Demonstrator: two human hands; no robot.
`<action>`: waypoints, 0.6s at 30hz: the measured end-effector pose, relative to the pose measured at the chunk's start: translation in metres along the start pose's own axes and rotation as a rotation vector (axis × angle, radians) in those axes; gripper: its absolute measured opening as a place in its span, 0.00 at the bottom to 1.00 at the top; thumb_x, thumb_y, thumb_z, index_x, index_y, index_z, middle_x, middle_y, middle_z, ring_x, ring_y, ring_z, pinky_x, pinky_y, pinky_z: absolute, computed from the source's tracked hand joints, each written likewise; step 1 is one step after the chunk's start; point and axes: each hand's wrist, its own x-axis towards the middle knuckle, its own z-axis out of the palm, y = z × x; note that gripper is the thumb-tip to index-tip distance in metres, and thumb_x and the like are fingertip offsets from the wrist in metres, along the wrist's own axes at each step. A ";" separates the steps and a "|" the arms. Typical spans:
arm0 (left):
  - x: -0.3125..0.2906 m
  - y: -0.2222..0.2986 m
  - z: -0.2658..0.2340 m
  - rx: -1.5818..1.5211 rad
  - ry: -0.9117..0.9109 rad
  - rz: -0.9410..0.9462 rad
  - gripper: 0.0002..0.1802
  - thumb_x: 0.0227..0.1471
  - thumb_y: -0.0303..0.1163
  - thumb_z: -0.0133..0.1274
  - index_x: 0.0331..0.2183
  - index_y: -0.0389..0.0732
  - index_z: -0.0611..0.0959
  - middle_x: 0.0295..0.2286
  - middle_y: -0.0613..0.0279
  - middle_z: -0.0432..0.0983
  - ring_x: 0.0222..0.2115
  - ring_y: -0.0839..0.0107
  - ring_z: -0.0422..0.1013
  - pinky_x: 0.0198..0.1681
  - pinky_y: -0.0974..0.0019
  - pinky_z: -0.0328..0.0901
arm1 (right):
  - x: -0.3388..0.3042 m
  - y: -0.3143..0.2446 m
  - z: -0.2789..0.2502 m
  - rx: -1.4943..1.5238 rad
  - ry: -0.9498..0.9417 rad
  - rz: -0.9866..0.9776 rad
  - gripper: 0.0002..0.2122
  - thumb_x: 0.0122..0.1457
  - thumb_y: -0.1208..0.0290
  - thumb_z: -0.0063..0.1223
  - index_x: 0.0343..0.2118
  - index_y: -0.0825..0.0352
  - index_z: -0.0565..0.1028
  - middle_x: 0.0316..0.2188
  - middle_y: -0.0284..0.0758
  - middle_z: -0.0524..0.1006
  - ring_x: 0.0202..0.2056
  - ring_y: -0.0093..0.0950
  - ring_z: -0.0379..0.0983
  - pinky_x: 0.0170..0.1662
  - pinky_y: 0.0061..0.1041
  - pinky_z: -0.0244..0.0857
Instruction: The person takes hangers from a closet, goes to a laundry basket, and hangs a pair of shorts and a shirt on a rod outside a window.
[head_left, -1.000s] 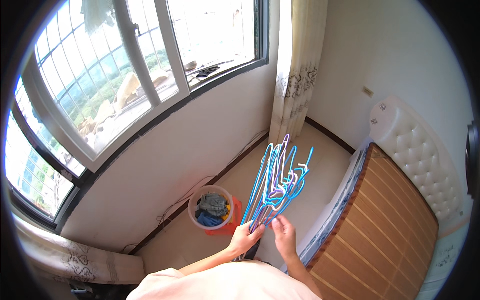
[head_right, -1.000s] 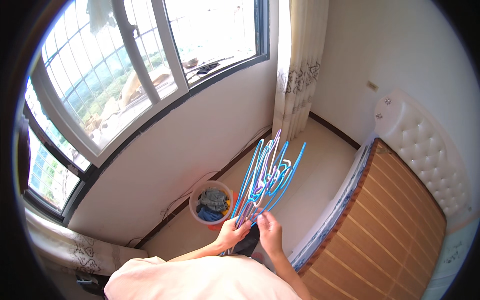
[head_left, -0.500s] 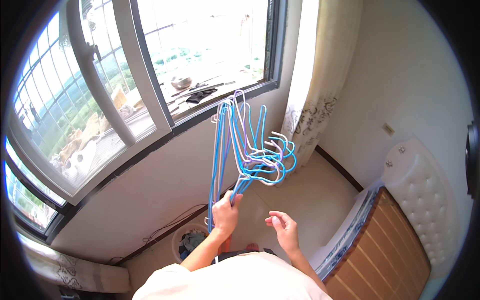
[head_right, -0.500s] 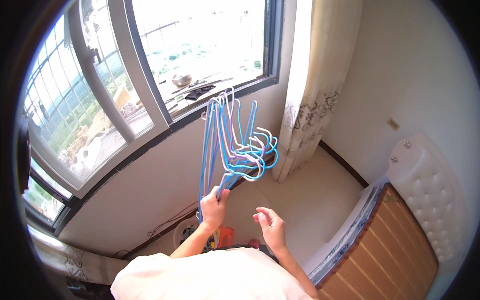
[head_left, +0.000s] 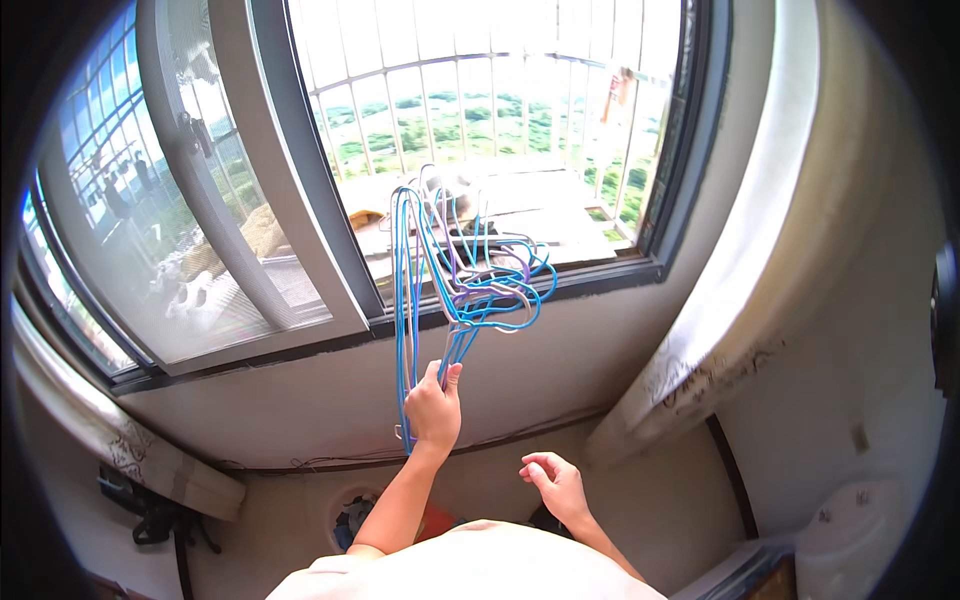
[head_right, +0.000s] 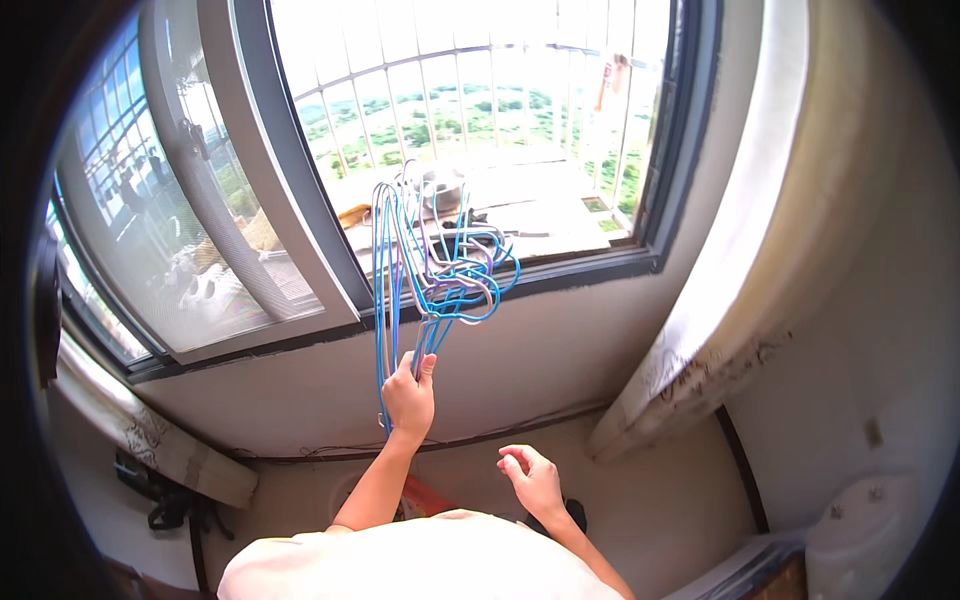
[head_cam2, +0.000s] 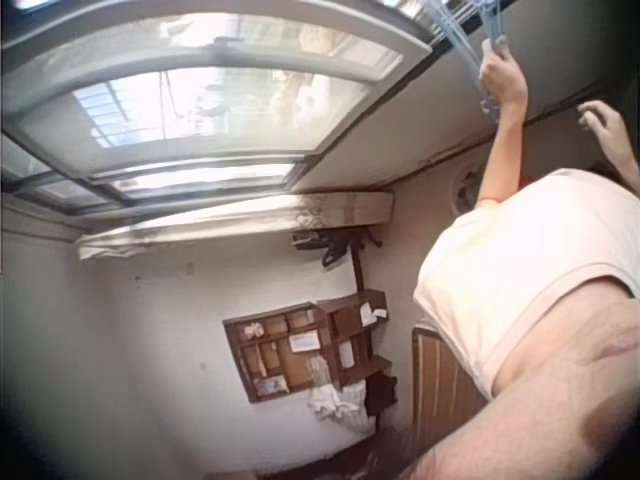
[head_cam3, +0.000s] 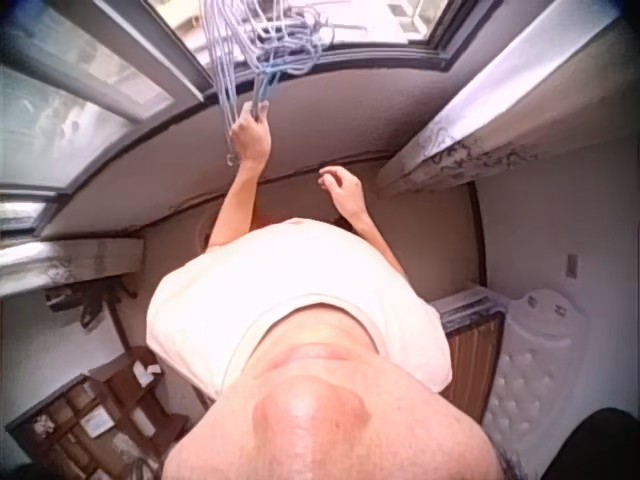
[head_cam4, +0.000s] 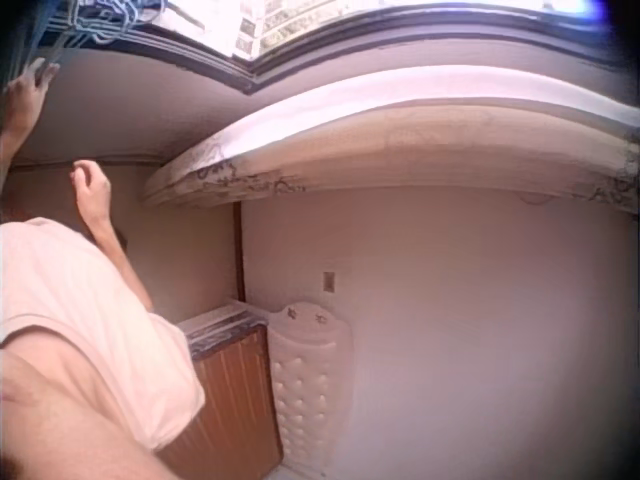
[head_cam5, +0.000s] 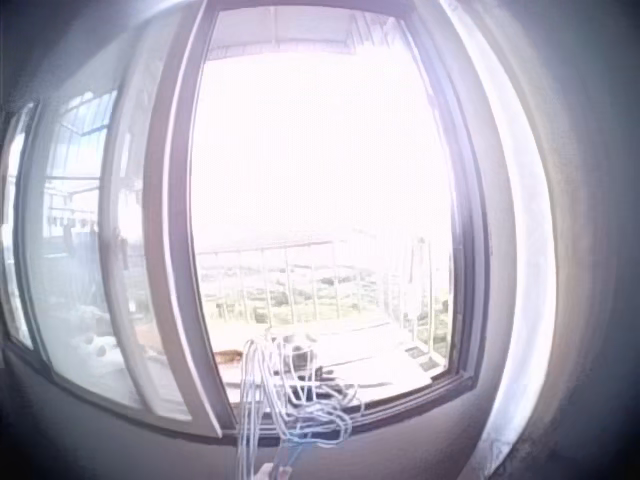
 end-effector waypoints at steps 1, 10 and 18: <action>0.011 0.004 0.008 0.042 0.030 -0.015 0.20 0.53 0.49 0.43 0.28 0.41 0.75 0.16 0.51 0.71 0.20 0.48 0.69 0.22 0.52 0.61 | 0.011 -0.010 -0.009 -0.029 -0.034 -0.003 0.08 0.56 0.73 0.46 0.36 0.70 0.73 0.27 0.33 0.76 0.31 0.19 0.72 0.36 0.18 0.66; 0.151 0.023 0.080 0.284 0.118 -0.421 0.20 0.52 0.47 0.45 0.37 0.40 0.76 0.23 0.49 0.75 0.28 0.51 0.72 0.31 0.54 0.65 | 0.150 -0.052 -0.057 -0.152 -0.347 -0.142 0.08 0.55 0.72 0.48 0.36 0.69 0.73 0.27 0.34 0.77 0.30 0.21 0.74 0.35 0.19 0.66; 0.189 -0.021 0.114 0.087 0.174 -0.274 0.10 0.49 0.31 0.46 0.33 0.42 0.80 0.25 0.47 0.75 0.28 0.49 0.71 0.32 0.54 0.66 | 0.243 -0.090 -0.026 -0.148 -0.389 -0.298 0.07 0.55 0.75 0.48 0.35 0.70 0.73 0.28 0.35 0.77 0.31 0.21 0.74 0.35 0.17 0.66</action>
